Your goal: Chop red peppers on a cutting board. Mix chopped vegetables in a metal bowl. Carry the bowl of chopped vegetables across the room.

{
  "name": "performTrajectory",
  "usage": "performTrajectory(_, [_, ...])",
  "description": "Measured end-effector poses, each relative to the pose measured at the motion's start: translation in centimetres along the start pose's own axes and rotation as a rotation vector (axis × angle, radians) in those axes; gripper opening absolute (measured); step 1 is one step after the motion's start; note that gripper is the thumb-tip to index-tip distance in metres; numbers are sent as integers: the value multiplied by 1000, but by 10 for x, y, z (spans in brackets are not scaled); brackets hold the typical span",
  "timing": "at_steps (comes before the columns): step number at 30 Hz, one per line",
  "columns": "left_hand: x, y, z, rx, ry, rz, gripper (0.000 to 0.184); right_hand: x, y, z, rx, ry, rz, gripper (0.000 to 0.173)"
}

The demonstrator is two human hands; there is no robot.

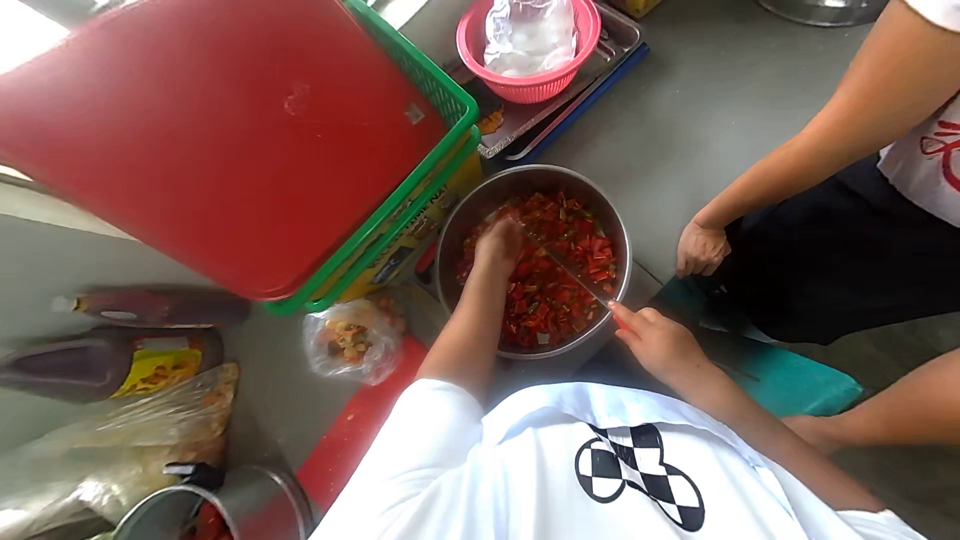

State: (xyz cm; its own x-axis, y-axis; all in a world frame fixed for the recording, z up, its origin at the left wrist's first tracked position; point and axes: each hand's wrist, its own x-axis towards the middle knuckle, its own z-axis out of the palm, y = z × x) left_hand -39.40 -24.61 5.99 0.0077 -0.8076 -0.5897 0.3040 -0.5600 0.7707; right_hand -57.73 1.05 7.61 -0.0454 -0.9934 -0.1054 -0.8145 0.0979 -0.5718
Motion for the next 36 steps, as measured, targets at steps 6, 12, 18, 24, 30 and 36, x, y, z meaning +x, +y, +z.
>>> performTrajectory(6, [-4, -7, 4, -113, -45, -56, 11, -5, 1, 2, -41, 30, -10, 41])
performTrajectory(12, [-24, -7, 7, -192, -103, -122, 13, 1, -1, 2, -53, 55, -46, 40])
performTrajectory(18, [-38, -19, -11, 558, -276, -54, 21, 28, -9, -11, 75, -133, 140, 46])
performTrajectory(24, [29, 10, -11, 1451, -296, 507, 31, 21, 4, -14, 268, -94, 195, 46])
performTrajectory(30, [60, -3, 3, 1607, -278, 525, 28, 19, 7, -16, 221, -88, 202, 47])
performTrajectory(36, [39, 11, -4, 853, -56, 302, 37, 18, 3, -12, 163, -98, 140, 45])
